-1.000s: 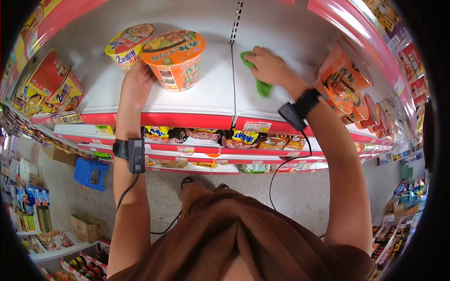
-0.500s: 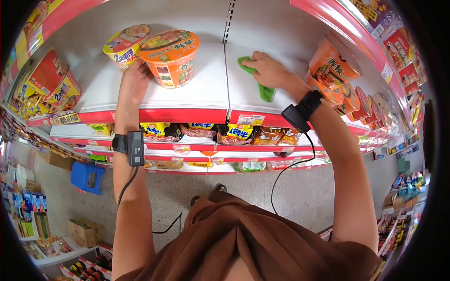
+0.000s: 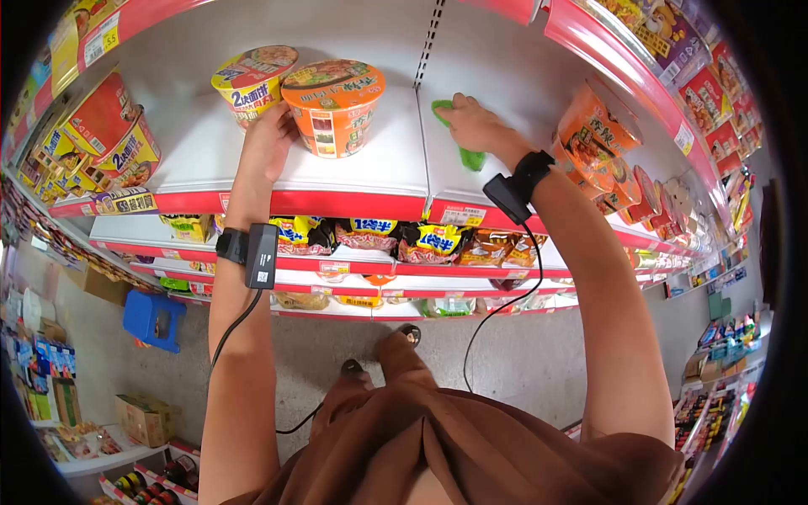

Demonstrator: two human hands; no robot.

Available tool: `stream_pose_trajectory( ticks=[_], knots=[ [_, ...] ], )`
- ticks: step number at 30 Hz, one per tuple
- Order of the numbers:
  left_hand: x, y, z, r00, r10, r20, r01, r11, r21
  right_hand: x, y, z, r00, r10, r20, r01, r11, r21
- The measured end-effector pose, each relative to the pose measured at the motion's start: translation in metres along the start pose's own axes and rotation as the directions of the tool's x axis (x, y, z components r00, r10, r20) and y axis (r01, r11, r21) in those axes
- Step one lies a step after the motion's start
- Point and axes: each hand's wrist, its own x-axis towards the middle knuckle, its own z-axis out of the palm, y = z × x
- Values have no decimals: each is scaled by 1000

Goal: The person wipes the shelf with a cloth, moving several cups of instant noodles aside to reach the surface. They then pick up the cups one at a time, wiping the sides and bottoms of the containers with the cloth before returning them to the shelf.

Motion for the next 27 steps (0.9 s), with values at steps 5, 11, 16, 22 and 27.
stream_pose_trajectory(
  ticks=[5, 11, 16, 22, 27],
  knots=[
    [0, 0, 3, 1000, 20, 6, -20, 1000, -17, 41, 7, -2, 997, 15, 72, -13, 1000, -22],
    [-6, -3, 0, 999, 28, 25, -28, 1000, -1, 37, 12, 1, 1000, -26, -3, 26, 998, 50],
    [-5, 1, 7, 998, 40, -44, -43, 997, -71, -15, 7, -11, 991, -117, 71, 114, 992, 43],
    [-5, -1, 6, 999, 39, -23, -40, 999, -29, 34, 11, -5, 994, -79, 69, 80, 997, -11],
    [-3, 1, 4, 999, 29, -40, -30, 999, -16, 45, 15, 3, 998, -43, 42, 41, 998, 40]
  ],
)
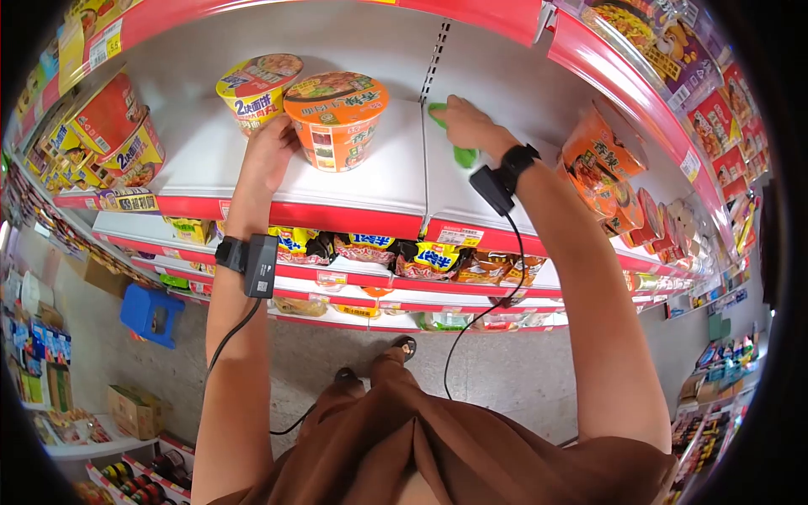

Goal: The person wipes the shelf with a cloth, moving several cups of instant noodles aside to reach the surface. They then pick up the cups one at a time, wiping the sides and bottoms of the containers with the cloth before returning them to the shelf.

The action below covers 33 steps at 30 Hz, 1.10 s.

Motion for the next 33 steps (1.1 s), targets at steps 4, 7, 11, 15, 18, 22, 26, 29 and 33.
stream_pose_trajectory(
  ticks=[4, 7, 11, 15, 18, 22, 26, 29, 33],
  knots=[
    [-2, 0, 2, 999, 8, -32, -8, 1000, -13, -52, -8, -7, 997, -73, 38, 69, 994, 85],
    [-2, 0, -1, 999, 6, 45, -8, 999, 41, -58, -9, -3, 996, -88, -22, 89, 993, 76],
    [-3, 1, 2, 999, -6, 33, 4, 998, 61, -7, -6, -5, 1000, 3, 29, -2, 1000, -28],
    [1, -1, 0, 999, -17, 28, 16, 999, 27, -5, 0, 2, 998, 11, 59, -10, 1000, -18],
    [3, -1, -1, 1000, -9, 29, 9, 1000, 11, -49, -5, -3, 997, -45, 57, 45, 999, 10],
    [3, -3, -5, 998, -10, 65, 9, 1000, 17, -59, -5, -4, 996, -86, 40, 84, 995, 54],
    [0, -2, 3, 1000, 20, 11, -20, 1000, -20, -13, -3, -6, 997, -37, 74, 41, 998, -41],
    [1, -3, 0, 1000, 7, 0, -7, 1000, -25, 14, 5, -2, 999, -14, 52, 11, 998, 54],
    [0, -1, 2, 1000, 3, -2, -3, 1000, -28, -12, -2, -6, 997, -23, 70, 21, 999, 28]
  ],
)
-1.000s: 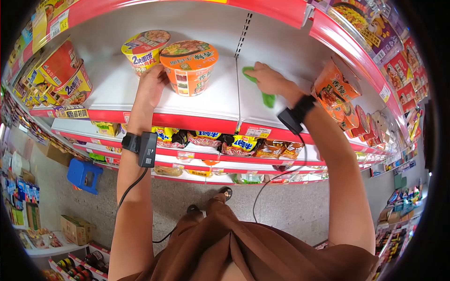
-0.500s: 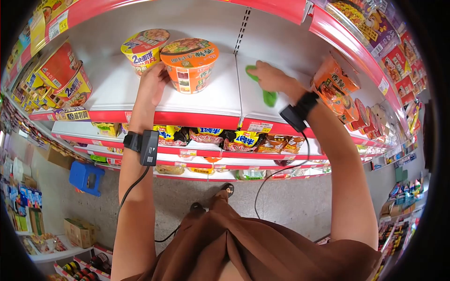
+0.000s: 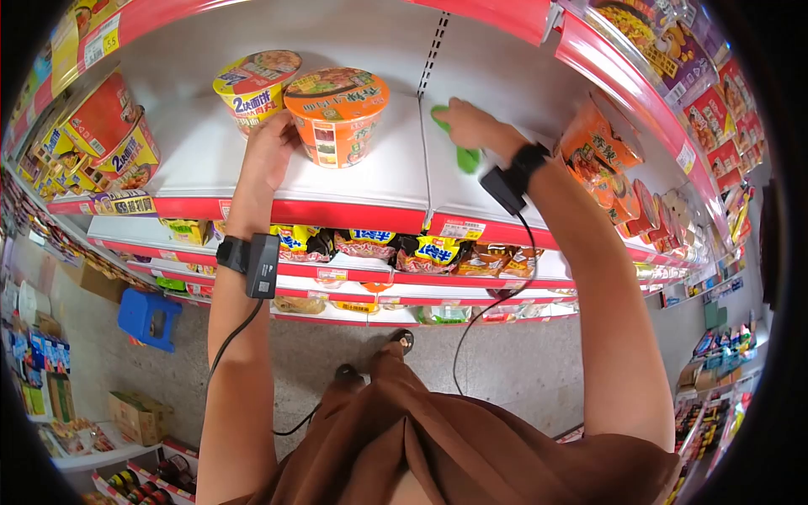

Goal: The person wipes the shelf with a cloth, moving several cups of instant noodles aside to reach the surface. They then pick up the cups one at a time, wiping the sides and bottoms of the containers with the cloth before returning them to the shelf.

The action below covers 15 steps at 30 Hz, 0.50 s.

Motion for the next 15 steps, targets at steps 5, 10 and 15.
stream_pose_trajectory(
  ticks=[5, 10, 15],
  knots=[
    [-3, -1, 1, 1000, 10, -3, -10, 1000, 4, -39, 0, -1, 996, -94, 4, 93, 994, 53],
    [0, -2, 0, 1000, 15, -5, -15, 1000, 19, 19, 13, -3, 999, -44, 25, 45, 999, -22],
    [-1, -3, -2, 1000, -8, -6, 8, 1000, 10, 22, 13, 0, 999, -25, -20, 26, 999, 28]
  ],
)
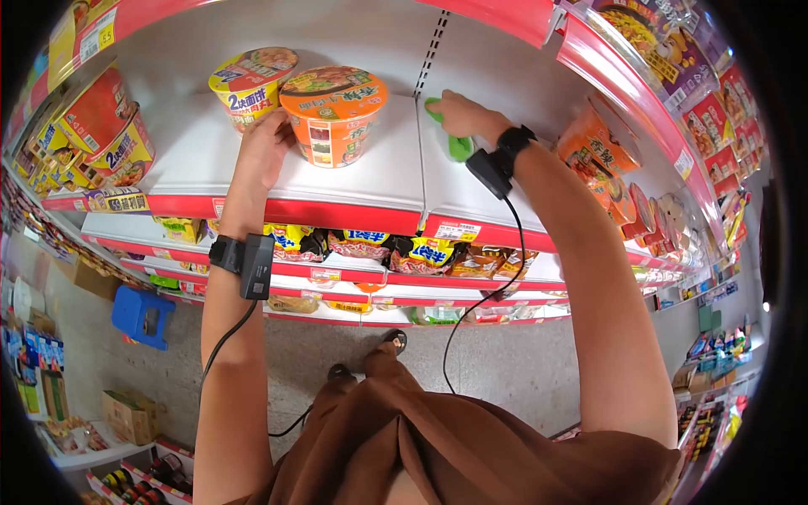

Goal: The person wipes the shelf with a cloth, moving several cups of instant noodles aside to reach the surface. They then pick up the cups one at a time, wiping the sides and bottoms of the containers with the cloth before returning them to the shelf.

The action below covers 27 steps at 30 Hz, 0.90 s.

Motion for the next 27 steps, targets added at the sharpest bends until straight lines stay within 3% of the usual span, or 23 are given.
stream_pose_trajectory(
  ticks=[6, 10, 13, 17, 19, 22, 23, 27],
  knots=[
    [-2, 4, 5, 1000, 25, 8, -25, 1000, -17, -68, -2, -9, 973, -205, 104, 193, 975, 110],
    [-6, 5, 6, 999, 28, 21, -28, 1000, -6, -45, -2, -6, 986, -143, 89, 136, 987, 83],
    [-2, 3, 3, 1000, 18, 5, -18, 1000, -10, -3, 7, 1, 995, -94, -16, 94, 994, 54],
    [1, 0, 0, 1000, -3, 16, 3, 1000, -9, 4, 6, 7, 1000, 5, 8, -5, 1000, -11],
    [1, 1, -1, 1000, 9, 20, -9, 1000, -26, -15, -5, 3, 996, -84, 31, 85, 994, -66],
    [-2, 2, 2, 999, 18, 28, -18, 1000, -10, -62, -25, -17, 986, -84, 144, 86, 996, -5],
    [-2, 1, 3, 1000, 21, 18, -21, 1000, -18, -67, -14, -6, 986, -147, 74, 146, 989, 22],
    [-1, 1, 1, 999, 29, 21, -28, 1000, -12, -47, -15, -11, 986, -111, 125, 110, 994, 16]
  ],
)
